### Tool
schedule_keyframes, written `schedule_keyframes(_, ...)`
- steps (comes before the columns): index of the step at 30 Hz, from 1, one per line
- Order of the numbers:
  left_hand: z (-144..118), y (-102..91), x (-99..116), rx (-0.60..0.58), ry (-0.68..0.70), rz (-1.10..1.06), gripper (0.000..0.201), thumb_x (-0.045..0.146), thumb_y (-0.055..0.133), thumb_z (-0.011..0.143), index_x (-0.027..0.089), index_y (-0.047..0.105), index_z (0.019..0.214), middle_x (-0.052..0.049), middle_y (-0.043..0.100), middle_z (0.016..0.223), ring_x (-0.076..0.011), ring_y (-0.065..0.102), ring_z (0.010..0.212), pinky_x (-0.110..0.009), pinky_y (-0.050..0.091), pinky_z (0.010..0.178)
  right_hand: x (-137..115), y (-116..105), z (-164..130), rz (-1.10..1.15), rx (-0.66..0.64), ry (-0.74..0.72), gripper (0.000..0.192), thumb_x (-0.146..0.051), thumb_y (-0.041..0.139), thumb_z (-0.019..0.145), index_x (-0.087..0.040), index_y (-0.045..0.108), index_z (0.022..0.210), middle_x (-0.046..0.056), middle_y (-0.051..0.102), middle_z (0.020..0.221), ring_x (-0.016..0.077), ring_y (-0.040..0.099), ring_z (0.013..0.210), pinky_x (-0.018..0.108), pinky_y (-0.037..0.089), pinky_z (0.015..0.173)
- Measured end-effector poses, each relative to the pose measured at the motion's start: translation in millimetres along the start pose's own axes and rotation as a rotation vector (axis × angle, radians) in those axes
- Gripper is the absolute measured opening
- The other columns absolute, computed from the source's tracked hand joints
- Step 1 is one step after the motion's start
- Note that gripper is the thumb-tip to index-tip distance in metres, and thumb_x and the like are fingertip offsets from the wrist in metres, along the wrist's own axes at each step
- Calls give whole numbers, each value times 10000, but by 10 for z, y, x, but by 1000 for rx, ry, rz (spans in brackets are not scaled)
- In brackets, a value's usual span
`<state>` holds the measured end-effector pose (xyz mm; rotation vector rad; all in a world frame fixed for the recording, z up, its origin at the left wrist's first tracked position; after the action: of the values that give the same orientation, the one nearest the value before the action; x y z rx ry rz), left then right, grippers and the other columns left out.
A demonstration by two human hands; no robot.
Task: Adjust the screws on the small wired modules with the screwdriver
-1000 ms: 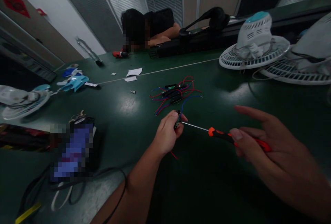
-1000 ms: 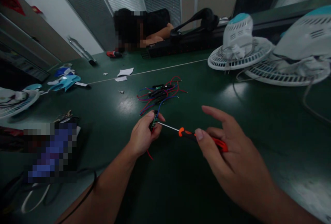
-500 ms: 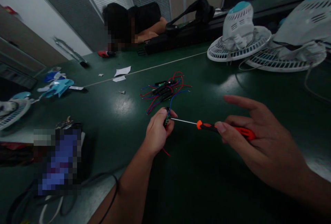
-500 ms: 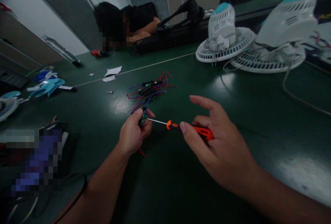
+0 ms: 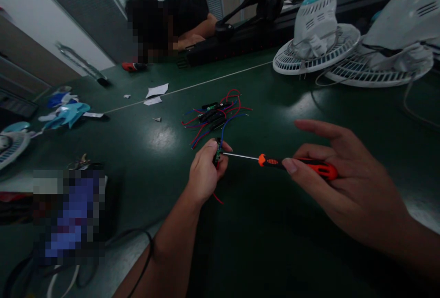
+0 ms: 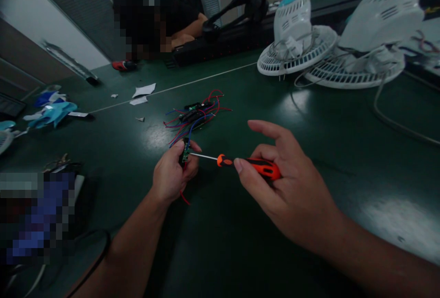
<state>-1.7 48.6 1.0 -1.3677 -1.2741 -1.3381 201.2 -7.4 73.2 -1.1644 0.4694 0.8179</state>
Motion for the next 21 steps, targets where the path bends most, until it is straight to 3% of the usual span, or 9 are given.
schedule_keyframes(3,-2,5,16,-2,-5,8,364,418,308,921,171,564,843,78,330,378,-72,253,333,-222,196,367,3,11,-1,29,-50,37,363,-245,546,886,-165,469,1232,25,656,724,119,532,422,278,454,435)
schedule_keyframes(7,-2,7,28,-1,-10,27,365,414,296,925,176,560,843,78,326,378,-74,250,329,-224,197,362,13,15,-10,64,-21,50,437,-275,569,871,-113,427,1251,-5,635,687,111,516,423,265,446,440)
schedule_keyframes(13,-7,1,14,-14,-3,40,376,428,297,925,174,562,846,76,338,388,-73,264,338,-223,215,369,11,26,-29,131,2,83,407,-333,591,865,-157,469,1212,-7,634,745,115,565,500,237,446,427)
schedule_keyframes(17,-17,1,17,-4,-5,27,363,419,310,924,172,564,842,79,332,389,-68,265,342,-216,220,374,27,32,-66,193,-32,85,373,-422,431,955,-216,465,1264,-15,619,729,126,585,549,246,465,454)
schedule_keyframes(21,-19,5,24,-1,-11,26,367,421,312,926,167,563,842,78,334,382,-65,265,342,-210,216,373,53,31,-81,197,-48,97,373,-429,347,987,-239,477,1280,-42,588,596,122,545,465,252,442,424)
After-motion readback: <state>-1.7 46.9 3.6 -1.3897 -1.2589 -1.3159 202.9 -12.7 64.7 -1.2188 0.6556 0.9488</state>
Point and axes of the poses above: each hand's wrist, its own z-axis towards the middle knuckle, its own y-axis out of the palm, x = y × z, the point moved 3 cm from there along z, towards the middle knuckle
